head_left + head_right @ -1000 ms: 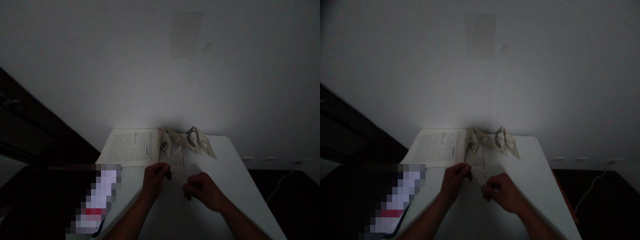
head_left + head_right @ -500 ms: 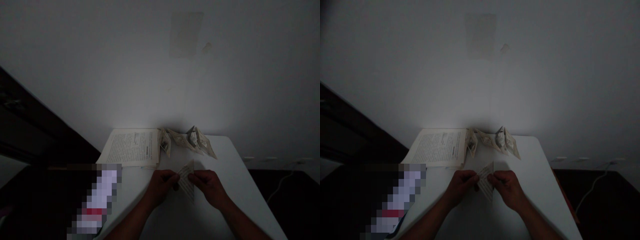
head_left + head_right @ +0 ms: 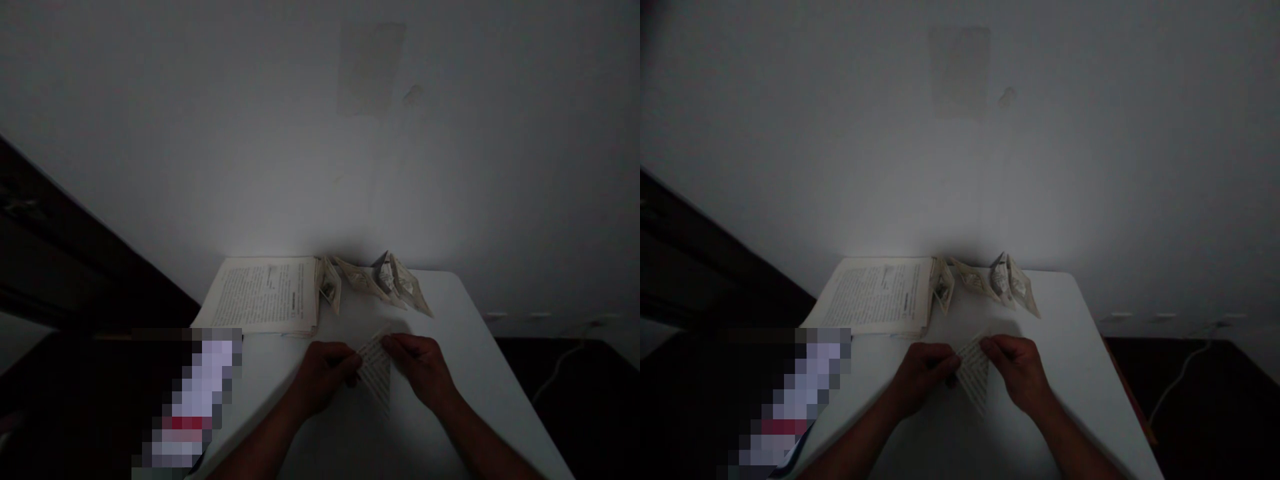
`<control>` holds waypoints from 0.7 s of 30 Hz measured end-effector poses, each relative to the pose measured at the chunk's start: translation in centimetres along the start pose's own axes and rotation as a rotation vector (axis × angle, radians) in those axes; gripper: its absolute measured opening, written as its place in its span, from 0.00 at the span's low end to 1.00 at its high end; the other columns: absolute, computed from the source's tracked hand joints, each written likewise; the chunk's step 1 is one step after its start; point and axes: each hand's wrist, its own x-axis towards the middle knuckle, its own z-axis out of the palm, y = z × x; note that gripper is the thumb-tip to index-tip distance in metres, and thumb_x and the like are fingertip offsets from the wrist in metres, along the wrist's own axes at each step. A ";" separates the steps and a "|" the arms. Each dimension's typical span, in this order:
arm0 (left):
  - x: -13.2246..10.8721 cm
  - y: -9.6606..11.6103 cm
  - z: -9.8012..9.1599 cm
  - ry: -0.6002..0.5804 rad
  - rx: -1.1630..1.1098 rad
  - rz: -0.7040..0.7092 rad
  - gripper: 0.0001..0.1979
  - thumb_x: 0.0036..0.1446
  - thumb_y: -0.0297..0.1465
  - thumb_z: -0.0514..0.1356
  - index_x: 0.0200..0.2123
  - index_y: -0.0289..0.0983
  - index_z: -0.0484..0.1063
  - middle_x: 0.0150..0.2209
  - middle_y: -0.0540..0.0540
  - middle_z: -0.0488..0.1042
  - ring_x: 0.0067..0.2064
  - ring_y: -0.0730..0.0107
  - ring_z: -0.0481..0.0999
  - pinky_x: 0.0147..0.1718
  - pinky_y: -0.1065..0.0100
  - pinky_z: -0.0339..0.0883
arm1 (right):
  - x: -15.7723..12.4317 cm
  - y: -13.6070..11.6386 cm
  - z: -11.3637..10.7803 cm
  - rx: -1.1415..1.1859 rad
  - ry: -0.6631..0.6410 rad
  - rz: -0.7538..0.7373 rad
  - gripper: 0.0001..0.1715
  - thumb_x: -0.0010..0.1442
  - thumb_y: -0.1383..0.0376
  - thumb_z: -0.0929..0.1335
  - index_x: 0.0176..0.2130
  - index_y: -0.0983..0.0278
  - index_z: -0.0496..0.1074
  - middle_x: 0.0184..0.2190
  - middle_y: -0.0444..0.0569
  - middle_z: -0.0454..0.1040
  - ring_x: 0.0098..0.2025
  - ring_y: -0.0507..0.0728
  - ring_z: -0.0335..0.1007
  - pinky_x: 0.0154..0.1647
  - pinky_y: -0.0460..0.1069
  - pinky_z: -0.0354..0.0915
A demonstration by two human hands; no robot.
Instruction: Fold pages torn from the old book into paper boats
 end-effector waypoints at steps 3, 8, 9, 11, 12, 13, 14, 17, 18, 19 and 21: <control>-0.1 0.0 0.0 -0.012 -0.022 0.002 0.18 0.55 0.38 0.56 0.20 0.32 0.71 0.19 0.50 0.68 0.23 0.75 0.66 0.25 0.74 0.58 | 0.0 -0.1 -0.1 0.039 0.011 0.014 0.19 0.55 0.56 0.66 0.22 0.66 0.71 0.19 0.43 0.66 0.24 0.51 0.60 0.25 0.45 0.58; -0.1 -0.2 0.0 0.002 -0.033 -0.024 0.17 0.54 0.38 0.57 0.20 0.32 0.71 0.19 0.49 0.68 0.23 0.74 0.66 0.26 0.73 0.58 | 0.3 0.0 -0.2 0.143 -0.034 0.038 0.17 0.55 0.56 0.67 0.23 0.66 0.71 0.19 0.42 0.66 0.24 0.51 0.60 0.27 0.45 0.59; -0.1 -0.3 0.0 0.006 -0.041 -0.032 0.17 0.54 0.38 0.57 0.20 0.32 0.71 0.19 0.49 0.68 0.23 0.74 0.66 0.26 0.73 0.58 | 0.3 0.0 -0.2 0.148 -0.040 0.042 0.17 0.55 0.56 0.67 0.23 0.66 0.71 0.20 0.43 0.67 0.24 0.51 0.60 0.27 0.45 0.59; -0.1 -0.4 0.2 0.006 -0.067 -0.046 0.16 0.53 0.38 0.57 0.22 0.31 0.71 0.20 0.49 0.68 0.24 0.74 0.66 0.26 0.73 0.58 | 0.3 0.0 -0.1 0.134 -0.045 0.044 0.17 0.54 0.56 0.67 0.22 0.66 0.71 0.19 0.43 0.66 0.25 0.51 0.60 0.26 0.45 0.58; -0.1 -0.4 0.2 0.004 -0.080 -0.051 0.15 0.53 0.38 0.58 0.23 0.31 0.71 0.20 0.50 0.67 0.24 0.74 0.65 0.26 0.73 0.57 | 0.3 0.0 -0.1 0.118 -0.048 0.041 0.17 0.54 0.57 0.67 0.22 0.66 0.71 0.19 0.42 0.66 0.25 0.51 0.60 0.26 0.45 0.58; 0.0 -0.4 0.3 0.002 -0.087 -0.055 0.15 0.53 0.38 0.58 0.24 0.31 0.72 0.21 0.50 0.67 0.24 0.75 0.64 0.26 0.73 0.56 | 0.2 0.0 0.0 0.102 -0.056 0.037 0.16 0.54 0.57 0.68 0.22 0.66 0.71 0.19 0.42 0.65 0.24 0.51 0.59 0.26 0.45 0.57; 0.0 -0.3 0.4 0.001 -0.085 -0.058 0.14 0.53 0.37 0.58 0.25 0.31 0.72 0.21 0.51 0.66 0.24 0.75 0.63 0.25 0.74 0.55 | 0.2 0.0 0.0 0.090 -0.065 0.036 0.15 0.53 0.58 0.68 0.22 0.66 0.70 0.19 0.41 0.64 0.24 0.50 0.59 0.25 0.45 0.57; 0.0 -0.2 0.5 -0.005 -0.036 -0.050 0.14 0.52 0.37 0.58 0.23 0.31 0.72 0.20 0.53 0.61 0.23 0.77 0.58 0.23 0.74 0.51 | 0.1 0.0 0.0 0.095 -0.081 0.049 0.14 0.51 0.59 0.70 0.22 0.65 0.69 0.19 0.40 0.64 0.24 0.50 0.59 0.24 0.44 0.57; 0.0 -0.1 0.5 -0.012 -0.024 -0.041 0.14 0.52 0.36 0.58 0.22 0.30 0.71 0.19 0.53 0.60 0.23 0.77 0.57 0.23 0.74 0.50 | 0.1 0.0 0.0 0.104 -0.082 0.052 0.13 0.52 0.59 0.70 0.23 0.65 0.70 0.19 0.41 0.66 0.25 0.51 0.61 0.25 0.44 0.58; 0.0 -0.1 0.5 -0.022 -0.018 -0.032 0.15 0.52 0.37 0.58 0.22 0.30 0.71 0.19 0.53 0.59 0.23 0.77 0.57 0.23 0.74 0.50 | 0.2 -0.1 -0.1 0.108 -0.085 0.053 0.12 0.52 0.58 0.69 0.24 0.65 0.71 0.20 0.42 0.68 0.26 0.51 0.63 0.27 0.45 0.59; 0.0 -0.1 0.6 -0.050 -0.023 -0.026 0.15 0.52 0.37 0.59 0.22 0.30 0.71 0.20 0.53 0.60 0.23 0.77 0.57 0.23 0.73 0.50 | 0.3 -0.1 -0.2 0.096 -0.087 0.041 0.12 0.54 0.58 0.68 0.26 0.65 0.73 0.22 0.44 0.70 0.27 0.52 0.65 0.29 0.45 0.61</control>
